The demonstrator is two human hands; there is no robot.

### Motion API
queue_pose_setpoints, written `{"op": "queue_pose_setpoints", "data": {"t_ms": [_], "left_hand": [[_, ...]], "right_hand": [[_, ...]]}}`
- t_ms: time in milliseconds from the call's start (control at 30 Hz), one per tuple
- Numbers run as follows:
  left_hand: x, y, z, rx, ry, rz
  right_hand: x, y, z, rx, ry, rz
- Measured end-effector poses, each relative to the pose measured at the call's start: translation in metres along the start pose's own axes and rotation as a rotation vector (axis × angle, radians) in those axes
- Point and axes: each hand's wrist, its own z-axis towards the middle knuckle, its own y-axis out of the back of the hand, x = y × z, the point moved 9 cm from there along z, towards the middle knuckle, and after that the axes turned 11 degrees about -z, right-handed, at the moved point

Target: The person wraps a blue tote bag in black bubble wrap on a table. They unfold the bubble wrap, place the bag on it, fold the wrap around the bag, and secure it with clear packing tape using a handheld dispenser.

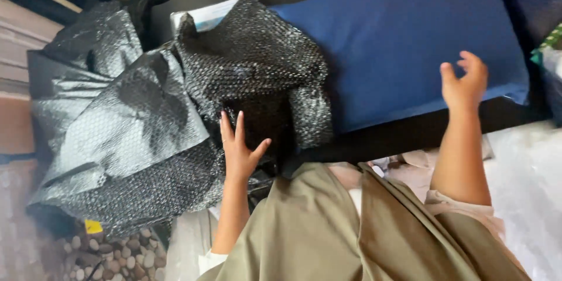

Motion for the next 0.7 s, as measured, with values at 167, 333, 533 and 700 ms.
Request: {"op": "queue_pose_setpoints", "data": {"t_ms": [167,333,533,700], "left_hand": [[0.031,-0.085,0.017,0.226,0.349,-0.072],[0.099,-0.176,0.01,0.241,0.241,-0.01],[0.089,-0.196,0.014,0.251,0.296,0.093],[-0.009,-0.3,0.042,0.521,0.316,0.214]], "right_hand": [[-0.238,0.037,0.055,-0.268,-0.092,-0.424],[-0.259,-0.007,0.053,0.095,-0.237,-0.315],[-0.185,0.099,0.07,-0.334,0.07,-0.365],[-0.211,0.238,0.11,-0.508,0.273,-0.429]]}}
